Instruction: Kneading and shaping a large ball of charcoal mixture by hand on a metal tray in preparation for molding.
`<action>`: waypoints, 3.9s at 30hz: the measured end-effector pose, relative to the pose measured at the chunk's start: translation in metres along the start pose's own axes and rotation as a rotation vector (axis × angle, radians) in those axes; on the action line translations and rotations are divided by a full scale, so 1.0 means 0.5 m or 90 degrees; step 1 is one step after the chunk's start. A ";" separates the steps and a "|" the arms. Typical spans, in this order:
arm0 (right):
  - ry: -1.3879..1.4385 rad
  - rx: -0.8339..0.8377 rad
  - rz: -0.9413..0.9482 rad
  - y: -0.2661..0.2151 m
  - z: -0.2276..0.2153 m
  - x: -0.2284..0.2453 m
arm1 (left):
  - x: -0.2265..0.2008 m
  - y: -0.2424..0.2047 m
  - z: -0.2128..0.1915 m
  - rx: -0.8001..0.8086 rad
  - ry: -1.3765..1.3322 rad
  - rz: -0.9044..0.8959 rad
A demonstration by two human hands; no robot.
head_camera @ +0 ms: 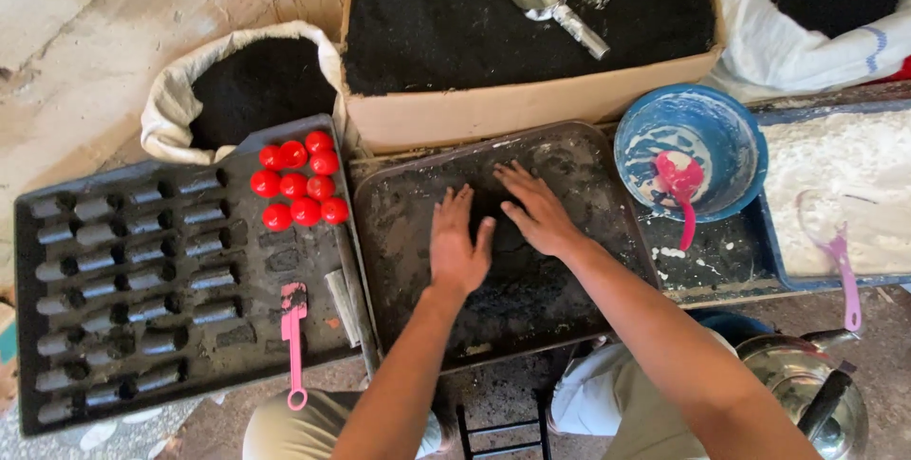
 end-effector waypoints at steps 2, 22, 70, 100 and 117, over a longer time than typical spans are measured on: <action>-0.026 0.032 -0.010 -0.004 0.032 0.001 | -0.016 -0.021 -0.002 0.015 -0.071 -0.013; -0.107 -0.106 0.018 -0.112 0.004 0.039 | -0.023 -0.112 -0.046 -0.105 -0.058 -0.075; -0.151 -0.150 0.034 -0.112 -0.004 0.047 | 0.049 -0.200 -0.104 -0.163 0.376 -0.205; -0.111 0.074 -0.010 -0.122 -0.007 0.065 | -0.032 -0.064 -0.068 0.034 -0.115 -0.056; -0.288 0.044 -0.056 -0.076 0.102 0.045 | 0.000 -0.051 0.002 -0.017 -0.132 -0.057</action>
Point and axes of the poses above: each hand's wrist, its own y-axis towards the middle knuckle, its own z-axis out of the palm, x = y × z, the point moved 10 cm from there along y, towards the middle knuckle, and after that the axes turned 5 degrees about -x, right-handed, at the moved point
